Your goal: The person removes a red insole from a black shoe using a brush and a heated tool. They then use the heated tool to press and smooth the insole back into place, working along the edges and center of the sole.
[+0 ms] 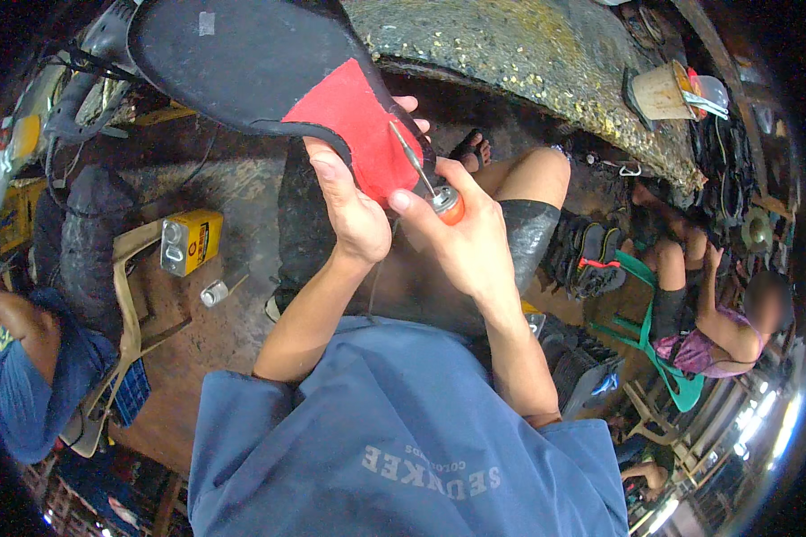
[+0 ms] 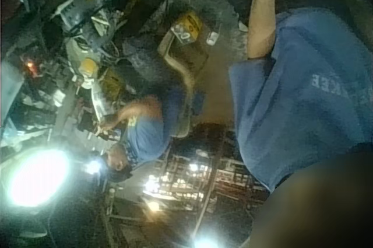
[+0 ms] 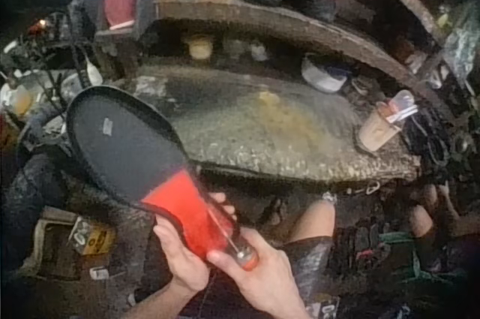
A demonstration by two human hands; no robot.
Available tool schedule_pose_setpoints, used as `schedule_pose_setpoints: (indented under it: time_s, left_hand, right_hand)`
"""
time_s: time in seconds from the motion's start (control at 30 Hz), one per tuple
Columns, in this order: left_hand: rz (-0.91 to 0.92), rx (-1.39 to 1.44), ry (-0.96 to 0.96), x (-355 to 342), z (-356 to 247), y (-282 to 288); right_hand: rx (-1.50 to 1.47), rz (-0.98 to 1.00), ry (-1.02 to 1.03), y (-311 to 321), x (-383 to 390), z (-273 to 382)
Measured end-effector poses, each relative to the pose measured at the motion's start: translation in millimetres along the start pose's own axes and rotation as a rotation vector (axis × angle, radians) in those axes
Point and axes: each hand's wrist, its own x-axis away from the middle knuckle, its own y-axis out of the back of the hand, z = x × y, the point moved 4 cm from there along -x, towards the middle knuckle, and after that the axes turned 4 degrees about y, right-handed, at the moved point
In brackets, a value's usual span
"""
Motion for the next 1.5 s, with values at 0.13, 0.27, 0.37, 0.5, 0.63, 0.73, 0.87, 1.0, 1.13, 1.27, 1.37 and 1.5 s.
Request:
schedule_pose_setpoints:
  time_s: [0.13,0.27,0.37,0.5,0.63,0.73,0.87,1.0,1.13,1.27,1.37,1.5]
  left_hand:
    - [0.025,0.098,0.043,-6.1,-9.4,4.8]
    - [0.016,0.109,0.047,-15.9,-14.0,11.5]
    - [0.014,0.078,0.05,-17.8,-12.7,13.3]
    - [0.018,0.078,0.013,-17.5,-11.9,12.7]
    - [0.031,0.043,-0.009,-16.2,-12.3,9.9]
    - [0.034,0.027,-0.004,-13.9,-12.5,7.9]
    - [0.035,0.056,-0.002,-12.8,-13.8,7.7]
    - [0.033,0.047,0.009,-12.9,-12.0,6.1]
    - [0.039,0.064,0.0,-12.6,-11.4,4.7]
    - [0.041,0.077,0.033,-15.0,-15.8,7.4]
    - [0.053,0.104,0.086,-17.9,-18.6,7.8]
    - [0.09,0.161,0.153,-20.7,-20.4,6.4]
  right_hand:
    - [-0.081,-0.008,-0.016,0.0,0.9,-9.4]
    - [-0.094,0.036,-0.085,1.4,2.8,-21.9]
    - [-0.067,0.062,-0.123,-0.7,5.8,-27.0]
    - [-0.032,0.071,-0.085,-5.0,6.3,-24.9]
    - [0.004,0.042,-0.031,-6.0,3.8,-19.7]
    - [0.021,0.05,-0.075,-4.8,4.0,-19.9]
    - [0.054,0.018,-0.03,-4.1,2.8,-18.7]
    - [-0.009,0.054,-0.042,-8.1,4.9,-20.4]
    - [-0.033,0.014,-0.052,-7.5,4.2,-20.2]
    - [-0.049,0.033,-0.08,-1.3,6.8,-19.2]
    - [-0.062,0.041,-0.093,2.3,8.9,-19.4]
    - [-0.064,0.038,-0.087,4.2,9.4,-22.1]
